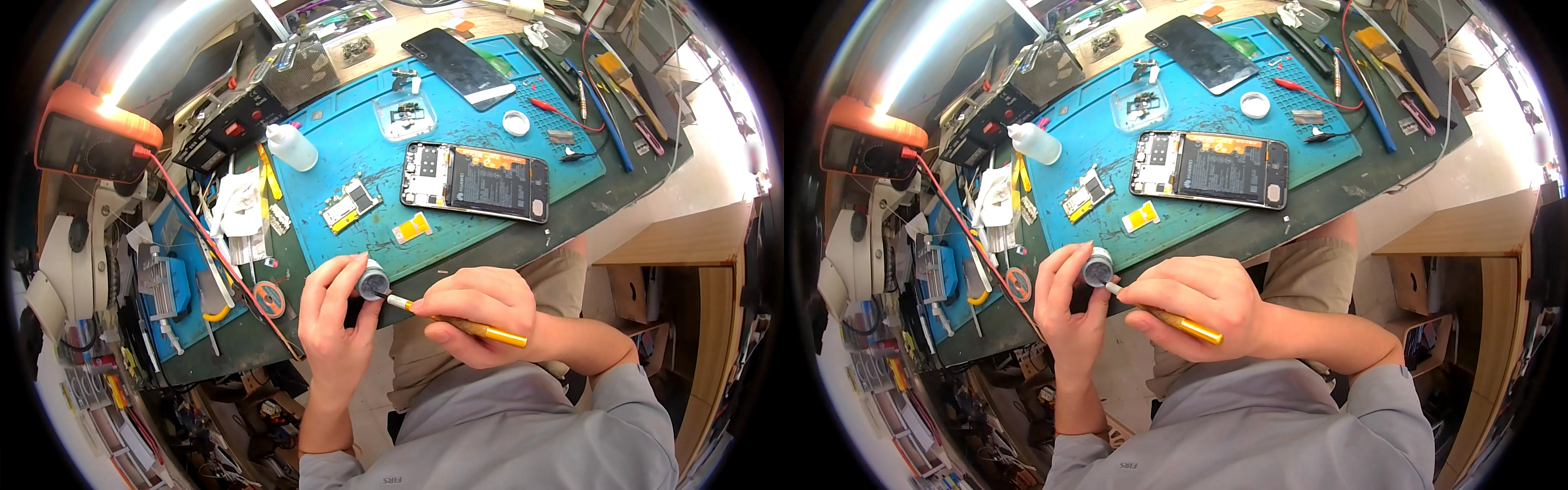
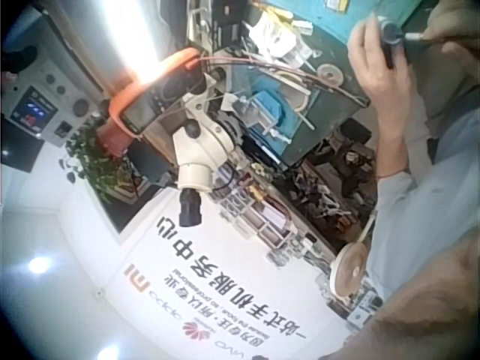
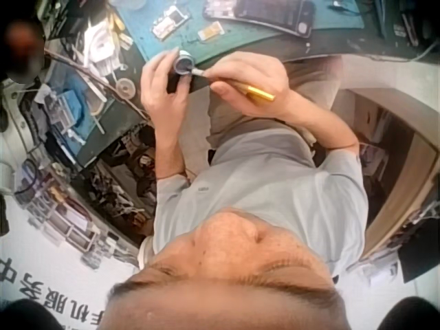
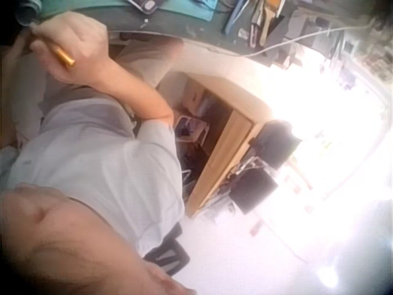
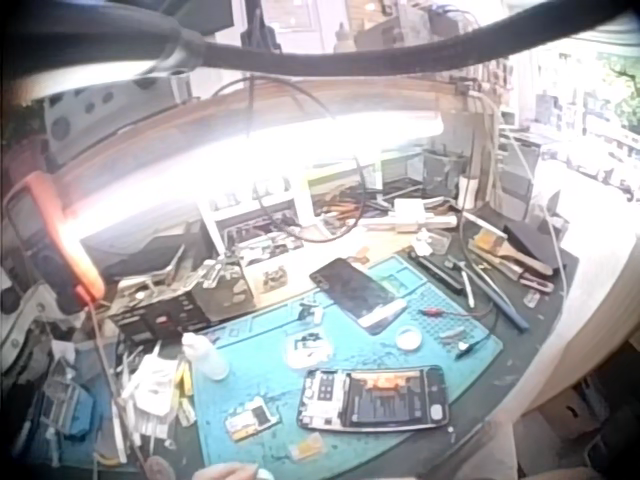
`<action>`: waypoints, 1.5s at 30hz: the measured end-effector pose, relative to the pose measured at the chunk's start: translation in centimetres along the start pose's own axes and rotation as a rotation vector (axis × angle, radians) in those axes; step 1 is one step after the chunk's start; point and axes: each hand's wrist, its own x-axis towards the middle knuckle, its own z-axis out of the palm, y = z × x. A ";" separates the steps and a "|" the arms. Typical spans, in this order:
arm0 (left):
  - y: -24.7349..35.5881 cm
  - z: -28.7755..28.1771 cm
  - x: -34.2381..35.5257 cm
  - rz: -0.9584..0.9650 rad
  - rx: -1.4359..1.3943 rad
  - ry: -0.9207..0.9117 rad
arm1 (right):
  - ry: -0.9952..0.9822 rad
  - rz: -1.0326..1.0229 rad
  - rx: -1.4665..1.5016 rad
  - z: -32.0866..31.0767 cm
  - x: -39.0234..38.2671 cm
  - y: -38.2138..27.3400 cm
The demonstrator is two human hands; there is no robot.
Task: The person applies a grey paste to a small electronic component using a brush and then places a yellow adhesive strip on it. They subsequently use a black tool to clean the interior of a disassembled smartphone chassis before reapplying the paste to the component.
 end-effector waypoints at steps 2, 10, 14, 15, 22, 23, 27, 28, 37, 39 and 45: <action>-0.1 0.1 -0.1 -0.012 -0.021 0.007 | 0.025 0.008 0.009 0.3 0.0 0.0; 0.2 0.0 0.1 -0.021 0.014 0.023 | 0.018 0.014 -0.045 0.4 0.2 0.0; 0.3 0.1 0.2 -0.037 0.021 0.029 | 0.022 0.059 -0.045 0.7 0.3 0.1; 0.4 0.1 0.1 -0.049 0.017 0.026 | 0.026 0.046 -0.055 0.8 0.4 0.2; 0.7 0.1 0.3 -0.044 0.014 0.035 | 0.025 0.070 -0.069 1.2 0.7 0.2; 0.6 0.1 0.3 -0.037 0.018 0.039 | 0.028 0.074 -0.065 1.3 0.7 0.2; 0.5 0.1 0.3 -0.017 0.044 0.043 | 0.033 0.084 -0.056 1.5 0.8 0.3; 0.5 0.1 0.3 -0.006 0.059 0.042 | 0.029 0.081 -0.054 1.4 0.8 0.3; 0.4 0.1 0.3 -0.016 0.046 0.043 | 0.023 0.091 -0.054 1.5 0.8 0.3; 0.5 0.1 0.3 -0.008 0.052 0.043 | 0.027 0.097 -0.051 1.7 0.7 0.4; 0.5 0.1 0.3 0.000 0.054 0.039 | 0.046 0.102 -0.050 1.9 0.6 0.4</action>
